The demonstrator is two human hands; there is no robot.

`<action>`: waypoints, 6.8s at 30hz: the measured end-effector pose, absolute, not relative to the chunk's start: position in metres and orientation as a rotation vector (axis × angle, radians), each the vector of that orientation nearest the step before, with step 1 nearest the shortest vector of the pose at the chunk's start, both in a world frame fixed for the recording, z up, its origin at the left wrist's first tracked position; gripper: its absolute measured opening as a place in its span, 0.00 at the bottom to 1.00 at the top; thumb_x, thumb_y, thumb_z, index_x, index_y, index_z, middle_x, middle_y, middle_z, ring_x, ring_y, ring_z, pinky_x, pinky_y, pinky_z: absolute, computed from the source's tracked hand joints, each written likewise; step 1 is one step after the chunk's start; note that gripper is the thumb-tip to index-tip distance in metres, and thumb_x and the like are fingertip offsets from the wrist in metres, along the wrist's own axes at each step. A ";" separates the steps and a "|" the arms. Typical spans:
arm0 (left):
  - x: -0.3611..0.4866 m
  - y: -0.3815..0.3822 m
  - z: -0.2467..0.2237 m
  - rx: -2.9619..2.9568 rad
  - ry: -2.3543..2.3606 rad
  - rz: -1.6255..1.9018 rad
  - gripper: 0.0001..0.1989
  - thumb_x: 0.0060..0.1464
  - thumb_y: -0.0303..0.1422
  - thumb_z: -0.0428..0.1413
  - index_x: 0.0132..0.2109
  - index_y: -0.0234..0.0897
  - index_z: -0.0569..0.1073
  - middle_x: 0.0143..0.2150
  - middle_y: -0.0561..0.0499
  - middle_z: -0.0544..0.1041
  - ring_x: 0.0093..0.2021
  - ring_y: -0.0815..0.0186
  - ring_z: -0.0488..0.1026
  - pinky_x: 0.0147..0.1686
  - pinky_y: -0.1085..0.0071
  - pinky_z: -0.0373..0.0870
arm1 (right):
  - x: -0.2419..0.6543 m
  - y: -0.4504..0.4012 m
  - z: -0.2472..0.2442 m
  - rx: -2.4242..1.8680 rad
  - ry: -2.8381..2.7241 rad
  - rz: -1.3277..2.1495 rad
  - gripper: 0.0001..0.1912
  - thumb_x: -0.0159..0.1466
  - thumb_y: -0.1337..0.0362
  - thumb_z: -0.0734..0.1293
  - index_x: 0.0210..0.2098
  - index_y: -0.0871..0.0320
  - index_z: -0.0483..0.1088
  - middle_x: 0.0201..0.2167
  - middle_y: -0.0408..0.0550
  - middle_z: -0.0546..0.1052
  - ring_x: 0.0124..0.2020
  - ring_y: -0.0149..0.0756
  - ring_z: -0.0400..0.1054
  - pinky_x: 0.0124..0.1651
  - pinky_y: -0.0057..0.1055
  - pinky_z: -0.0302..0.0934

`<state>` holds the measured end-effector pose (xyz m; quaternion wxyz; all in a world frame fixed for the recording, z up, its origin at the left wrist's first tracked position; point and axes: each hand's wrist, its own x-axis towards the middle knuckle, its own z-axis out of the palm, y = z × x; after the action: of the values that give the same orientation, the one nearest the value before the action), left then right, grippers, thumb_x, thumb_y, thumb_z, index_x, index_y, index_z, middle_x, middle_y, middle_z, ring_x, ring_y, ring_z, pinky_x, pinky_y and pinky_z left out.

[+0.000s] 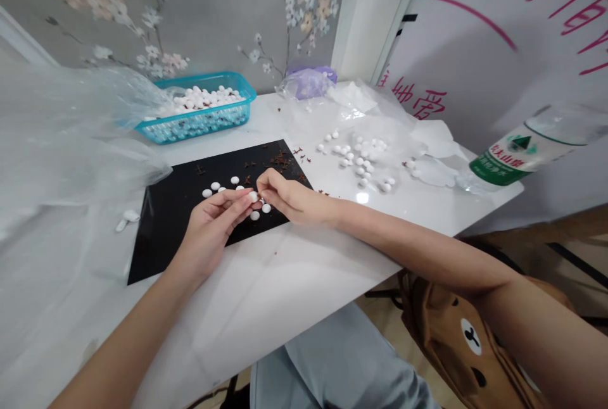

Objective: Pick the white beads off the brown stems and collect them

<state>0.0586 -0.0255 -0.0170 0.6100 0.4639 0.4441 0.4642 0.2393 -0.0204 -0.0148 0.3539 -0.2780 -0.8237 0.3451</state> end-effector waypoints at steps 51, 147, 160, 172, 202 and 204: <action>0.071 -0.026 -0.015 0.993 1.046 1.211 0.08 0.44 0.36 0.61 0.33 0.39 0.76 0.36 0.54 0.77 0.39 0.70 0.74 0.45 0.75 0.71 | 0.218 -0.031 -0.024 -0.912 -1.740 0.545 0.05 0.64 0.65 0.58 0.37 0.59 0.62 0.33 0.45 0.68 0.31 0.26 0.62 0.30 0.23 0.58; 0.026 -0.002 -0.021 2.489 1.393 0.348 0.45 0.45 0.53 0.55 0.64 0.38 0.49 0.62 0.42 0.57 0.62 0.52 0.53 0.59 0.54 0.51 | 0.301 -0.002 0.020 -1.607 -2.507 0.751 0.04 0.51 0.72 0.61 0.27 0.57 0.62 0.26 0.44 0.70 0.24 0.28 0.58 0.28 0.26 0.50; 0.011 0.003 -0.010 2.445 1.321 0.531 0.31 0.42 0.49 0.59 0.53 0.45 0.66 0.53 0.48 0.65 0.55 0.56 0.60 0.55 0.57 0.57 | 0.299 -0.004 0.023 -1.687 -2.488 0.743 0.06 0.51 0.72 0.61 0.28 0.57 0.63 0.26 0.44 0.69 0.23 0.28 0.56 0.27 0.26 0.47; 0.003 0.008 -0.003 2.431 1.242 0.633 0.11 0.46 0.44 0.58 0.32 0.43 0.76 0.48 0.50 0.73 0.51 0.59 0.67 0.54 0.59 0.60 | 0.301 -0.002 0.020 -1.636 -2.492 0.735 0.06 0.51 0.73 0.61 0.28 0.57 0.63 0.26 0.43 0.70 0.24 0.28 0.56 0.27 0.27 0.46; 0.003 0.006 -0.004 2.370 1.382 0.690 0.14 0.49 0.41 0.56 0.42 0.41 0.73 0.42 0.50 0.76 0.41 0.62 0.73 0.43 0.66 0.68 | 0.301 -0.002 0.019 -1.638 -2.512 0.709 0.06 0.50 0.73 0.61 0.27 0.57 0.63 0.26 0.44 0.69 0.24 0.28 0.56 0.27 0.27 0.46; 0.009 0.002 -0.005 2.361 1.357 0.695 0.26 0.47 0.44 0.57 0.53 0.42 0.67 0.51 0.48 0.72 0.49 0.59 0.70 0.49 0.63 0.66 | 0.301 -0.002 0.019 -1.634 -2.517 0.698 0.05 0.51 0.72 0.61 0.28 0.57 0.63 0.26 0.44 0.70 0.24 0.28 0.56 0.28 0.27 0.46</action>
<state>0.0089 0.0016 -0.0053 0.1648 0.8286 0.4761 0.2440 0.3011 -0.0016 0.0187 0.0303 -0.5301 -0.8166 0.2263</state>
